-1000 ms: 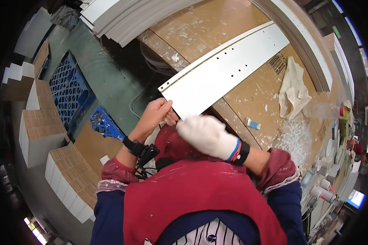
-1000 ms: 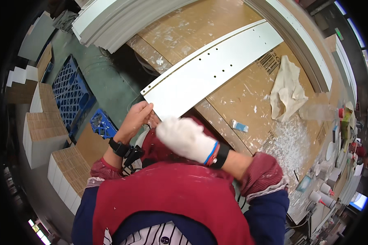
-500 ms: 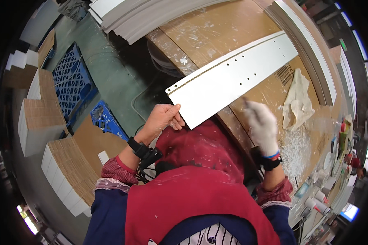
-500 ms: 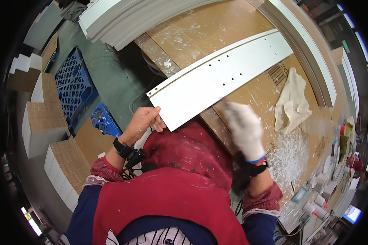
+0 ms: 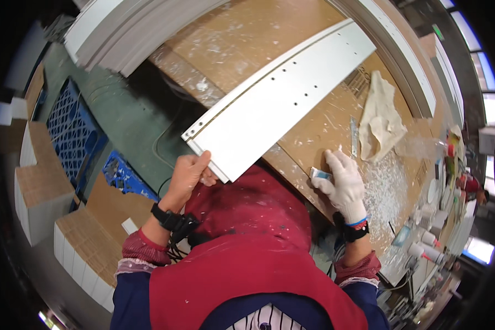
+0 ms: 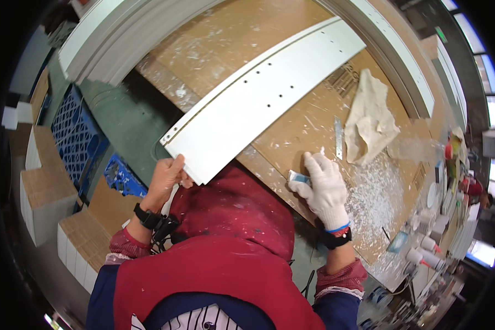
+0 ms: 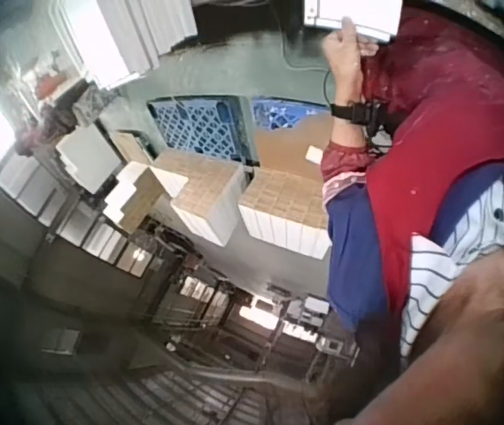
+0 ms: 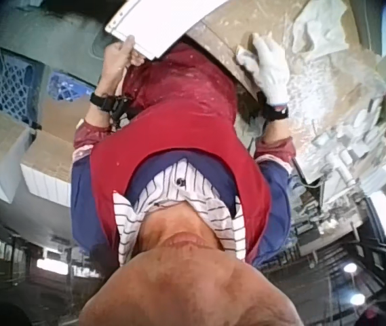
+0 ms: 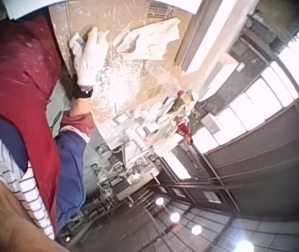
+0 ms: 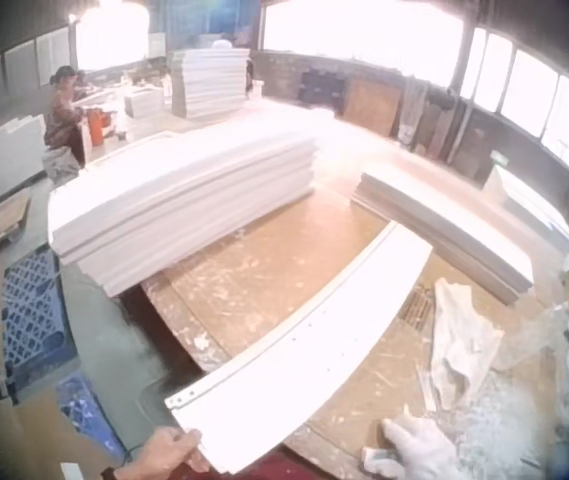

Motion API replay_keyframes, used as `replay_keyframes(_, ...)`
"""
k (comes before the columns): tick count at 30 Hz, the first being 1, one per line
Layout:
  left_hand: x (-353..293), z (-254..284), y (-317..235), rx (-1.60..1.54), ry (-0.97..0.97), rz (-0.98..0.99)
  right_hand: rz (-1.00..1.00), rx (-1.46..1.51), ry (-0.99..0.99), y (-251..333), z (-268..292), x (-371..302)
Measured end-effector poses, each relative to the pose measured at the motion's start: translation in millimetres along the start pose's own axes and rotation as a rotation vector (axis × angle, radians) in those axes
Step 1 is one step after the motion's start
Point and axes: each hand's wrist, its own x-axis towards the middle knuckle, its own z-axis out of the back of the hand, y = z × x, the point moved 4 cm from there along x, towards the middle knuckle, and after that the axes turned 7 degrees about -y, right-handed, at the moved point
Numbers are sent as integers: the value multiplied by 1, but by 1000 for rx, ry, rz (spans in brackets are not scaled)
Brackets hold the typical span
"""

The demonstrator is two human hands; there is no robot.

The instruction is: The person wipes the surface of white rectangular panels with a cloth. They handle the panels one at a time, turning them over to clean both sides and edges. The person also uses a small tool to scrape or clean specific spots on the panels.

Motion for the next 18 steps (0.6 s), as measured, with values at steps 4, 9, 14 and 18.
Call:
replay_keyframes(4, -11, -11, -8, 214, 217, 26, -123, 90, -102, -14, -9, -15)
replay_keyframes(9, -36, -23, -21, 344, 415, 100, -642, 783, -148, -7, -5, -12)
replay_keyframes(14, -23, -25, -17, 376, 331, 84, -539, 1157, -75, 18, -30, 8)
replay_keyframes(18, -30, -28, -11, 340, 316, 124, -125, 1102, -85, 58, -18, 44)
